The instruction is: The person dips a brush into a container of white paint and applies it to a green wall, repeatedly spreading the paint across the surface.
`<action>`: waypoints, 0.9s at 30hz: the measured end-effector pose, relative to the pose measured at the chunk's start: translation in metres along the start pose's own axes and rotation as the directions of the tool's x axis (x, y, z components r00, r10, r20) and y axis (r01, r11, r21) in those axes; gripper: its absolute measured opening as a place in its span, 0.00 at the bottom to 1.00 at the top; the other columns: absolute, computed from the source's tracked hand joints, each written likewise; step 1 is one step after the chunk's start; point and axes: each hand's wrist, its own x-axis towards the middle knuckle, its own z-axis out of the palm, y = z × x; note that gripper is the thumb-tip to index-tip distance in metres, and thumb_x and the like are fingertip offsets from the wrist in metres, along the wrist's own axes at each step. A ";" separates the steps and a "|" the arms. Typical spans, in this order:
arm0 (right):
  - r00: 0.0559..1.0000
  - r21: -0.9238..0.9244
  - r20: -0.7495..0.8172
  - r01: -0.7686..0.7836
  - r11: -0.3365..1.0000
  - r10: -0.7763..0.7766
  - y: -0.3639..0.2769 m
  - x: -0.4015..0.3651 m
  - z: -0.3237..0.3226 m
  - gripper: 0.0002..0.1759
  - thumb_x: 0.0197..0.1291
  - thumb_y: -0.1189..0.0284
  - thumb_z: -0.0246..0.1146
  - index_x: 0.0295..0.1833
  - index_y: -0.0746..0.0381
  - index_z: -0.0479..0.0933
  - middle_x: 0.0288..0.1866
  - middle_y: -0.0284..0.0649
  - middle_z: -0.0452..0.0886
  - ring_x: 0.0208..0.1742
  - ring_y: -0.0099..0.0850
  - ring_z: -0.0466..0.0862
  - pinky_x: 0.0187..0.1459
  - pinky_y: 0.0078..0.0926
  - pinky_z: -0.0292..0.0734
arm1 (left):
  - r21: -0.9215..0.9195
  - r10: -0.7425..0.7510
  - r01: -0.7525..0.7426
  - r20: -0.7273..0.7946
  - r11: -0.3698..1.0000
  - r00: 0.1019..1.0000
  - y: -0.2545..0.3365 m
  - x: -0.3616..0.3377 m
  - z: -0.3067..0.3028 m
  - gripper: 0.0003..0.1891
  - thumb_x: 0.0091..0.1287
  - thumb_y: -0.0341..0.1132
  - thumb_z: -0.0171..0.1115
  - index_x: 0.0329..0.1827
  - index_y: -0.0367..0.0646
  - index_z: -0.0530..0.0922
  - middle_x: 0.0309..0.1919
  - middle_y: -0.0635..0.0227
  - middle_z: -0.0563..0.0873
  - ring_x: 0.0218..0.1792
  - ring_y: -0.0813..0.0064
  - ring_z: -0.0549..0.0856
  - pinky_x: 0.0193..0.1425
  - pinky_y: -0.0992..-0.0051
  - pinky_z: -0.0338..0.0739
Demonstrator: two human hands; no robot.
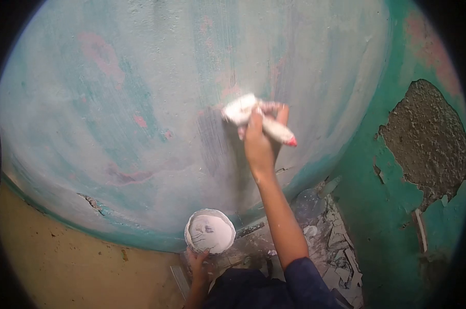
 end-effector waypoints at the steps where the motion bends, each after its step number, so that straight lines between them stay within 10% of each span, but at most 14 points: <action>1: 0.999 0.021 -0.003 0.055 0.998 -0.055 -0.016 0.009 0.012 0.09 0.72 0.70 0.54 0.48 0.60 0.62 0.37 0.44 0.82 0.25 0.24 0.78 0.25 0.21 0.73 | 0.017 -0.003 0.003 -0.001 1.000 1.000 0.000 0.000 0.000 0.32 0.56 0.31 0.66 0.65 0.45 0.64 0.47 0.64 0.78 0.41 0.73 0.80 0.32 0.78 0.76; 4: 0.991 0.108 -0.033 0.131 0.985 -0.129 -0.012 0.008 0.017 0.09 0.73 0.69 0.53 0.49 0.60 0.61 0.37 0.45 0.81 0.26 0.25 0.79 0.27 0.23 0.74 | -0.098 -0.035 0.045 0.101 0.994 0.994 0.001 0.004 -0.005 0.37 0.58 0.19 0.63 0.69 0.46 0.57 0.61 0.60 0.72 0.60 0.62 0.76 0.60 0.60 0.77; 12: 0.978 -0.086 -0.132 -0.173 0.981 0.161 0.226 -0.129 -0.107 0.14 0.72 0.66 0.55 0.47 0.61 0.58 0.29 0.39 0.77 0.27 0.23 0.73 0.33 0.22 0.67 | -0.149 -0.033 0.041 0.059 0.988 0.998 -0.008 0.000 -0.014 0.36 0.57 0.19 0.64 0.68 0.45 0.57 0.60 0.60 0.72 0.59 0.64 0.77 0.59 0.64 0.78; 17: 0.887 -0.258 -0.161 -0.462 0.849 0.433 0.229 -0.142 -0.115 0.12 0.64 0.76 0.55 0.51 0.64 0.64 0.31 0.40 0.78 0.25 0.24 0.80 0.24 0.24 0.74 | -0.113 -0.018 0.025 0.065 0.993 0.998 -0.013 -0.002 -0.026 0.36 0.57 0.20 0.65 0.67 0.46 0.58 0.59 0.61 0.73 0.59 0.65 0.77 0.58 0.65 0.78; 27: 0.993 0.128 0.055 0.097 0.987 -0.104 -0.024 -0.001 0.035 0.10 0.71 0.70 0.55 0.48 0.63 0.61 0.36 0.44 0.81 0.25 0.24 0.79 0.27 0.21 0.74 | -0.122 0.065 -0.063 0.013 0.991 0.998 -0.009 -0.021 -0.014 0.37 0.56 0.24 0.64 0.69 0.47 0.59 0.58 0.61 0.73 0.58 0.62 0.76 0.56 0.57 0.76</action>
